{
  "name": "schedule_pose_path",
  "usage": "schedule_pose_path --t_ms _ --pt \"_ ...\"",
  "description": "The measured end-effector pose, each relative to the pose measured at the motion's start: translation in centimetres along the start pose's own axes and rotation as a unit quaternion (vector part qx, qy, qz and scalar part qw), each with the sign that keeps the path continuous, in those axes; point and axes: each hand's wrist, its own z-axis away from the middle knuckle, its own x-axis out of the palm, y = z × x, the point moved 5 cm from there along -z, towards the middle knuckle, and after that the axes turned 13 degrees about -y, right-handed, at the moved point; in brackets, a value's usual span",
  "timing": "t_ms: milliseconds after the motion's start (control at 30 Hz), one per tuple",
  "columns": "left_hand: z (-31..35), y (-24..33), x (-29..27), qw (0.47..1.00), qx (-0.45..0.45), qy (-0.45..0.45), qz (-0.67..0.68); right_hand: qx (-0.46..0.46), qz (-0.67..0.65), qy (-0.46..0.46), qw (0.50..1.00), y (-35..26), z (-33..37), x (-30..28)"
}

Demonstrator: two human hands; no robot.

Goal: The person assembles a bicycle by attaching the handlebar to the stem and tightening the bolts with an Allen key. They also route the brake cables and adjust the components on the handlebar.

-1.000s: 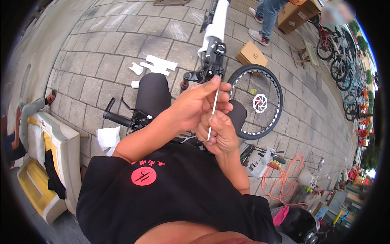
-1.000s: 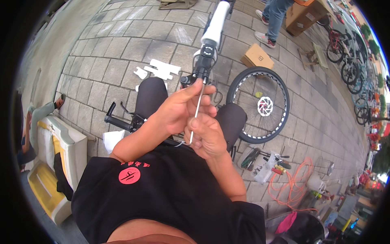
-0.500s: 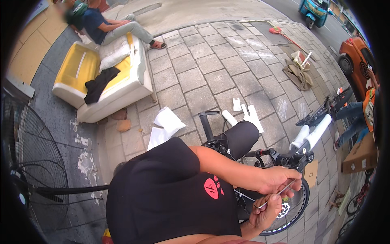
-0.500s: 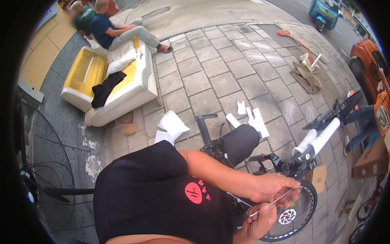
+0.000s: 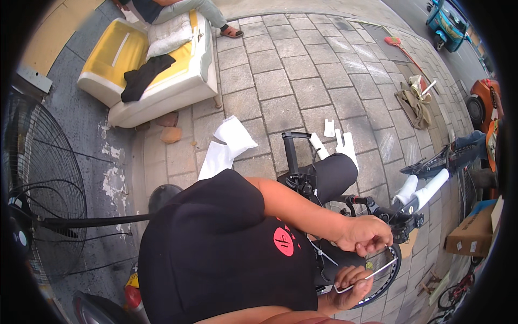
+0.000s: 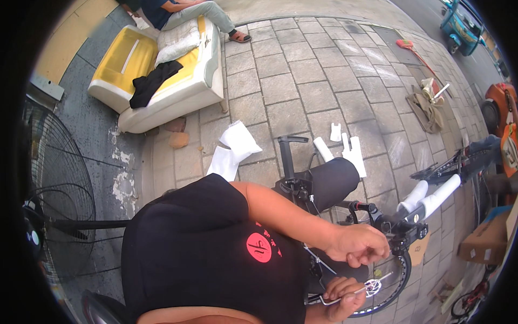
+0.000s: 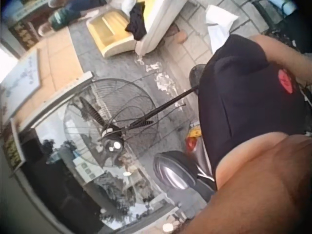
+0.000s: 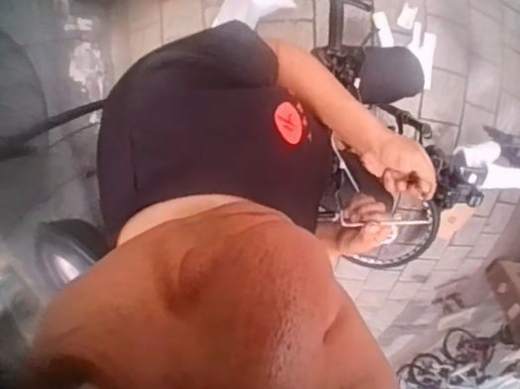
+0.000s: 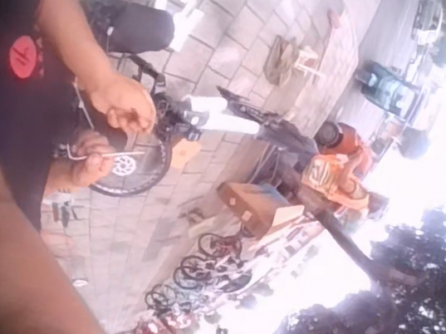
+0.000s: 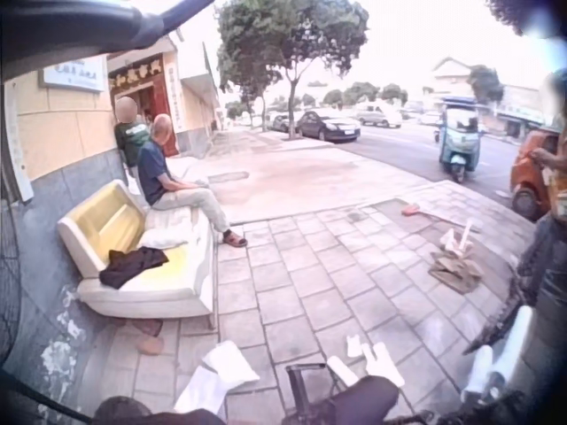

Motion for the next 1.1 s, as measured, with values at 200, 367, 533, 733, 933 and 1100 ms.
schedule_pose_path --t_ms 200,367,533,733,933,1100 --pt "2.6 4.4 4.8 0.991 -0.037 -0.130 0.008 -0.067 -0.051 0.066 0.994 -2.6 0.1 -1.8" --pt "9.2 8.8 11.5 0.833 0.097 -0.544 -0.033 -0.089 -0.066 0.111 0.988 -1.7 -1.1 -3.5" --pt "10.9 10.2 18.6 0.613 0.098 -0.770 -0.147 -0.087 -0.102 0.147 0.980 -0.7 0.0 -3.3" --pt "11.3 7.2 16.2 0.634 0.129 -0.754 -0.113 -0.104 -0.140 0.167 0.970 -0.3 0.6 -3.2" --pt "10.6 9.4 19.3 0.613 0.117 -0.773 -0.115 -0.097 -0.130 0.179 0.970 -0.4 1.1 -3.8" --pt "10.7 8.8 19.0 0.620 0.136 -0.765 -0.111 -0.111 -0.129 0.168 0.971 -0.1 1.3 -4.0"
